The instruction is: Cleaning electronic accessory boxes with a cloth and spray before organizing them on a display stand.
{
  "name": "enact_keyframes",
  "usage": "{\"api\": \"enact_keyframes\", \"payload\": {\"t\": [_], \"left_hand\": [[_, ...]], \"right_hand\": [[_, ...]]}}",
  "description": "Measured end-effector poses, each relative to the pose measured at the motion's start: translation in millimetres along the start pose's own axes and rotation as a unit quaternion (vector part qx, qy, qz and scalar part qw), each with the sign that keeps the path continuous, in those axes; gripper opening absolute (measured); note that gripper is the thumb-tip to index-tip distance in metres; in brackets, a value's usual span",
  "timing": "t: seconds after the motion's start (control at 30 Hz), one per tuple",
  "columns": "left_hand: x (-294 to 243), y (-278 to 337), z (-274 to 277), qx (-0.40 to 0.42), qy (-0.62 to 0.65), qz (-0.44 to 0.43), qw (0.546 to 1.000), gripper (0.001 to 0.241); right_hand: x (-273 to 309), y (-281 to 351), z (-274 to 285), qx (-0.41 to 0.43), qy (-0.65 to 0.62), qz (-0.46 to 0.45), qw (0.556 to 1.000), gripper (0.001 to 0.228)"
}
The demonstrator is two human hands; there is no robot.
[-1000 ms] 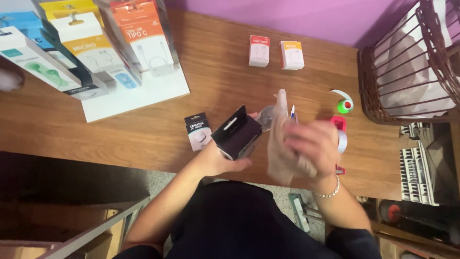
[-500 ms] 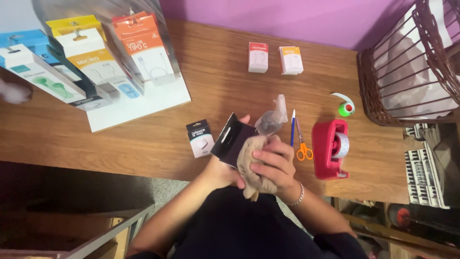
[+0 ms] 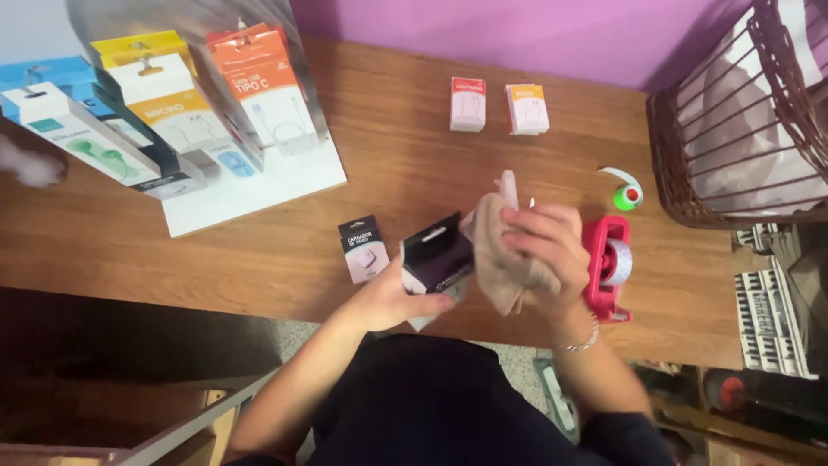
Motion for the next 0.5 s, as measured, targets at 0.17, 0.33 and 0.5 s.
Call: {"api": "enact_keyframes", "payload": {"t": [0.17,0.33,0.5], "left_hand": [[-6,6,-23,0.075,0.046,0.091,0.992,0.051],[-30,3,-22,0.077,-0.027,0.017,0.997,0.057],[8,13,-14,0.086,0.038,0.027,0.995,0.057]], "right_hand": [[53,-51,-38,0.215,-0.004,0.082,0.973,0.023],[56,-63,-55,0.367,-0.009,0.078,0.927,0.016],[41,-48,-47,0.366,0.031,0.114,0.923,0.013]]}}
Point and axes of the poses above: each hand's wrist, its own y-axis away from the middle knuckle, its own z-axis out of the back of the hand, x = y × z, the point moved 9 cm from there along -y, towards the middle knuckle, and after that the axes turned 8 degrees about -y, right-handed, at the moved point
